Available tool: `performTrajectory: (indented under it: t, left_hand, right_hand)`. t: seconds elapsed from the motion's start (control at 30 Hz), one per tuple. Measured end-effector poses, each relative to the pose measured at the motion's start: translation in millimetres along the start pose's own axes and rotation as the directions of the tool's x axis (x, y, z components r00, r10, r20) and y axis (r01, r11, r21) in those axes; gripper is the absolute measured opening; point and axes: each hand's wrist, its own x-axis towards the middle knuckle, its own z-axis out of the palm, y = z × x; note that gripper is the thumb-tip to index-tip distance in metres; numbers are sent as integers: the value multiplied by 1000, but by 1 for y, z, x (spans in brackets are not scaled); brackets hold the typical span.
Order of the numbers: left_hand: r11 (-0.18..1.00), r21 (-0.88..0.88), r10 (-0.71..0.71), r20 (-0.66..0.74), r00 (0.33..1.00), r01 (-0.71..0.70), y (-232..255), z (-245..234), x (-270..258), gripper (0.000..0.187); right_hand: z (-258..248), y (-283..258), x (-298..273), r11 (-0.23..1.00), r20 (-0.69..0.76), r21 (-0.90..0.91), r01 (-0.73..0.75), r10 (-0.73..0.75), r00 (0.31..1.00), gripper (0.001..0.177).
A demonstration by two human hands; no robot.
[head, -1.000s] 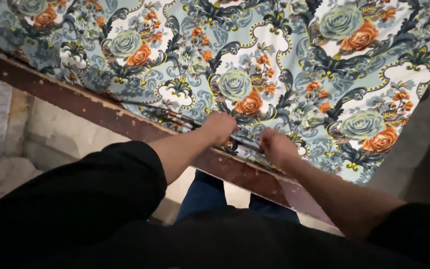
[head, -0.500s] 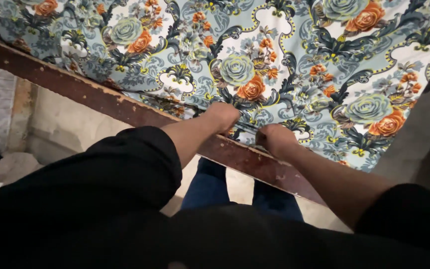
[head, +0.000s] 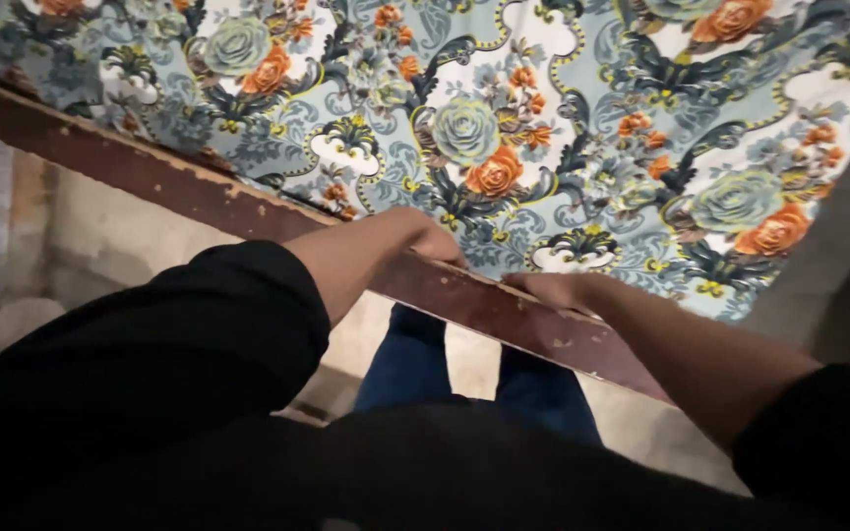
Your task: Moving and arranging decorative pillows between a bed and a couch, and adjusting the bed frame.
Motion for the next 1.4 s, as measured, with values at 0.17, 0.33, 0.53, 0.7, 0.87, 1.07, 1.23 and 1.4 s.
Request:
performTrajectory:
  t: [0.17, 0.33, 0.53, 0.7, 0.87, 1.07, 1.23, 1.4]
  left_hand:
    - [993, -74, -70, 231, 970, 90, 0, -3, 9, 54]
    - [977, -134, -94, 422, 902, 164, 4, -3, 32, 66]
    - [974, 10, -220, 305, 927, 227, -2, -12, 20, 74]
    - [914, -359, -4, 453, 891, 187, -3, -23, 9, 61]
    - [985, -86, -109, 374, 921, 151, 65, -59, -4, 53]
    - [994, -106, 53, 268, 962, -25, 82, -14, 44, 61]
    - [966, -257, 78, 364, 928, 20, 83, -28, 16, 59]
    - [980, -193, 45, -59, 997, -55, 50, -30, -3, 33]
  right_hand:
    - [0, -1, 25, 997, -7, -34, -74, 74, 997, 78]
    - [-4, 0, 33, 997, -48, -2, -82, 82, 995, 84]
    - [-17, 28, 27, 980, 76, 157, 121, -134, 988, 87]
    - [-31, 19, -11, 993, -90, -66, -97, 91, 992, 95]
    - [-31, 13, -15, 993, -11, -67, -95, 94, 995, 97]
    - [-29, 21, -17, 1000, 113, -15, 3, -1, 994, 97]
    - [-31, 25, -18, 991, 81, -59, -116, 121, 989, 93]
    - [-29, 33, 22, 924, -328, -369, 104, -234, 915, 53]
